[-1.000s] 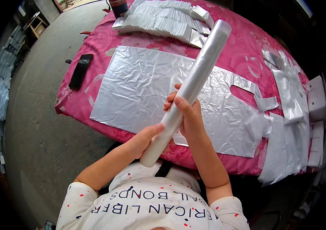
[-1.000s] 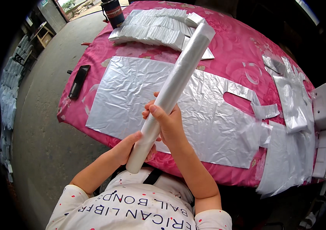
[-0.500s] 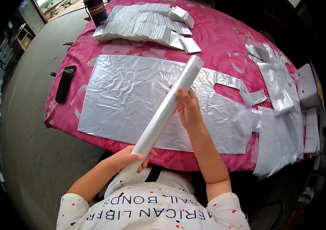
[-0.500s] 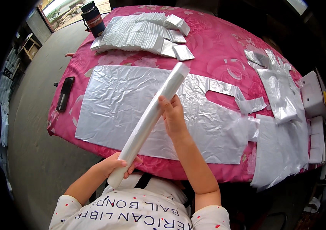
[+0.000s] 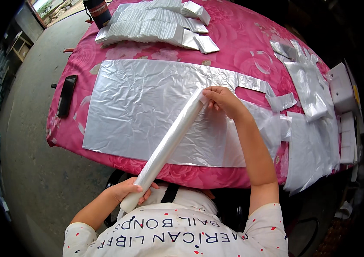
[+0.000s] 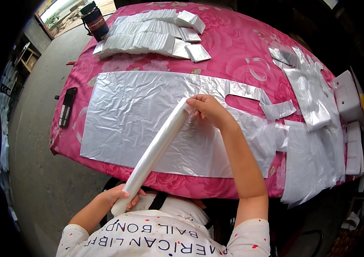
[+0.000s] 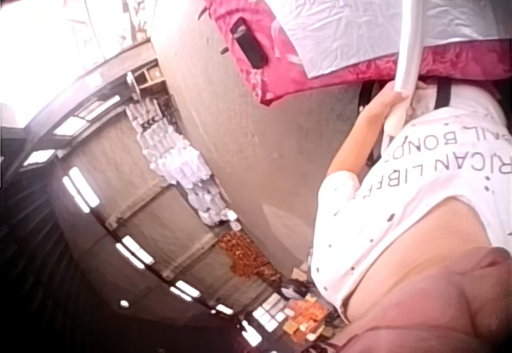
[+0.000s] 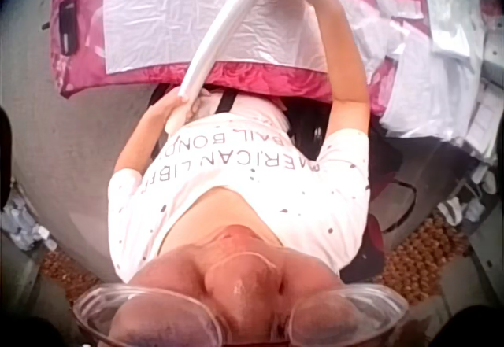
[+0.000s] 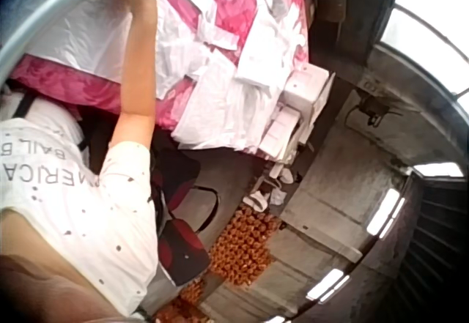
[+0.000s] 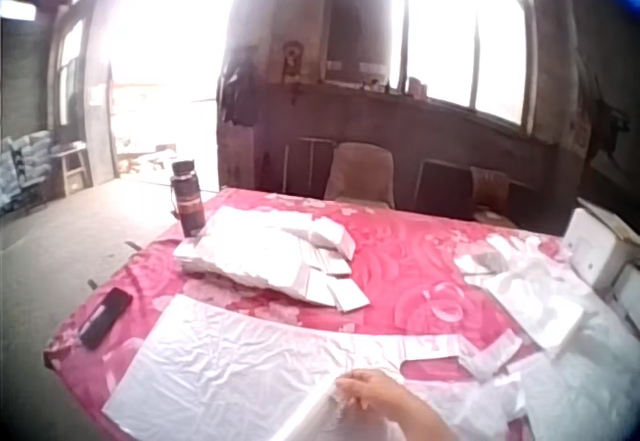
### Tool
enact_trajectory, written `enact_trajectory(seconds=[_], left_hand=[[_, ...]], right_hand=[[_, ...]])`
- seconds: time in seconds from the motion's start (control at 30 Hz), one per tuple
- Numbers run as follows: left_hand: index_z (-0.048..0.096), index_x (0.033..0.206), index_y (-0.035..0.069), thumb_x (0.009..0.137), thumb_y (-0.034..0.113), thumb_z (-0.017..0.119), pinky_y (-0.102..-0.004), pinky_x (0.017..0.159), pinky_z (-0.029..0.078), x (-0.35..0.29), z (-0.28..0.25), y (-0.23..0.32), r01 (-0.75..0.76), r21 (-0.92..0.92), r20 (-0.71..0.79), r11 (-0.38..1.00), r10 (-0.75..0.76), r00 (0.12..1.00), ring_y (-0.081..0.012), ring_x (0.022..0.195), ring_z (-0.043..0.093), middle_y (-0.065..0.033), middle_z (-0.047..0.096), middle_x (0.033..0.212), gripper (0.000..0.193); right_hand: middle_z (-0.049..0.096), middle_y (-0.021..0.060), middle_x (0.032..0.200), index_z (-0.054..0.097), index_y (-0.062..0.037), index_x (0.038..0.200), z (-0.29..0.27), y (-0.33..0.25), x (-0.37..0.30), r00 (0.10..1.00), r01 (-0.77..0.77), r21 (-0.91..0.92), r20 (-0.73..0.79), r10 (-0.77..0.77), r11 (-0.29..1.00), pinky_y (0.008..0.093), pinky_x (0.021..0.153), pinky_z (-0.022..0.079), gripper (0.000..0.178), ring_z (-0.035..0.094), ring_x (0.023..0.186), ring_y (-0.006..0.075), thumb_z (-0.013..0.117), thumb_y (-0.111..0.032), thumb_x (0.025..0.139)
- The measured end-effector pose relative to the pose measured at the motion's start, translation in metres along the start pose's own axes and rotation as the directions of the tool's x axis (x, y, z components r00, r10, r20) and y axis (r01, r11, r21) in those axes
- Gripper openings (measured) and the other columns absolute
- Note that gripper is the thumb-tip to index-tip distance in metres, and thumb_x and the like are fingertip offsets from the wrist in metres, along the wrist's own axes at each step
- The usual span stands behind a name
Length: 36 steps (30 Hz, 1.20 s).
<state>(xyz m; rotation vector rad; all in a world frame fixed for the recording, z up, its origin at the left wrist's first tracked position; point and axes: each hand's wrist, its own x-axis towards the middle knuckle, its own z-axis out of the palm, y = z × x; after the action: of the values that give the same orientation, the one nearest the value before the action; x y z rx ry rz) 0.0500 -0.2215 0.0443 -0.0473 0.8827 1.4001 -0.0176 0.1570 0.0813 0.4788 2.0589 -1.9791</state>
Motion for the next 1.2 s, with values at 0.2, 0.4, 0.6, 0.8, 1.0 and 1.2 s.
enact_trajectory(seconds=[0.2,0.4,0.6,0.8,1.0,1.2], left_hand=[[0.052,0.111,-0.004,0.067,0.036,0.072,-0.0251,0.055,0.046,-0.001,0.001,0.002,0.013,0.025,-0.035,1.000,-0.012,0.999,-0.0120,0.059,0.055,-0.0068,0.056,0.073,0.063],[0.055,0.105,-0.004,0.066,0.031,0.074,-0.0263,0.059,0.047,-0.016,-0.015,0.002,0.112,0.050,-0.042,0.992,-0.110,0.993,-0.0136,0.062,0.058,-0.0089,0.059,0.077,0.056],[0.054,0.111,-0.004,0.069,0.019,0.073,-0.0300,0.076,0.049,-0.053,-0.042,-0.004,0.298,0.190,-0.007,0.936,-0.302,0.953,-0.0160,0.081,0.061,-0.0084,0.062,0.087,0.051],[0.055,0.111,0.000,0.075,0.019,0.072,-0.0285,0.083,0.044,-0.057,-0.054,0.028,0.304,0.603,0.073,0.737,-0.431,0.899,-0.0129,0.090,0.057,-0.0044,0.062,0.096,0.044],[0.060,0.099,0.003,0.065,0.017,0.075,-0.0323,0.076,0.047,0.002,0.016,0.127,0.025,0.993,-0.013,0.118,-0.095,0.995,-0.0235,0.084,0.061,-0.0094,0.064,0.088,0.039],[0.057,0.106,0.002,0.067,0.024,0.073,-0.0400,0.086,0.045,0.068,0.044,0.143,-0.117,0.796,0.461,-0.594,0.469,0.753,-0.0302,0.096,0.057,-0.0119,0.059,0.106,0.048]], right_hand=[[0.055,-0.0029,0.067,0.063,-0.0030,0.086,-0.001,0.002,0.003,0.997,0.070,-0.145,0.030,-0.066,0.987,0.0182,0.052,0.037,0.018,0.048,0.056,0.0045,0.064,-0.021,0.083],[0.057,-0.0012,0.068,0.064,0.0006,0.089,-0.056,0.021,0.018,0.943,0.177,-0.200,-0.247,-0.224,0.964,0.0206,0.053,0.039,0.016,0.047,0.058,0.0043,0.062,-0.015,0.084],[0.058,-0.0004,0.069,0.064,0.0019,0.089,-0.168,0.041,0.002,0.760,0.210,-0.360,-0.525,-0.384,0.909,0.0203,0.052,0.039,0.016,0.049,0.058,0.0052,0.060,-0.013,0.085],[0.056,-0.0017,0.067,0.064,0.0010,0.088,-0.154,0.039,-0.003,0.771,0.218,-0.375,-0.501,-0.394,0.901,0.0196,0.050,0.038,0.015,0.047,0.057,0.0047,0.061,-0.014,0.085],[0.055,-0.0027,0.066,0.064,0.0005,0.086,-0.091,0.025,0.020,0.865,0.252,-0.339,-0.340,-0.368,0.906,0.0207,0.053,0.039,0.015,0.046,0.057,0.0044,0.061,-0.014,0.084],[0.058,-0.0007,0.068,0.064,-0.0001,0.087,-0.055,0.012,0.042,0.913,0.263,-0.365,-0.206,-0.353,0.893,0.0225,0.056,0.041,0.015,0.049,0.060,0.0060,0.061,-0.014,0.084]])
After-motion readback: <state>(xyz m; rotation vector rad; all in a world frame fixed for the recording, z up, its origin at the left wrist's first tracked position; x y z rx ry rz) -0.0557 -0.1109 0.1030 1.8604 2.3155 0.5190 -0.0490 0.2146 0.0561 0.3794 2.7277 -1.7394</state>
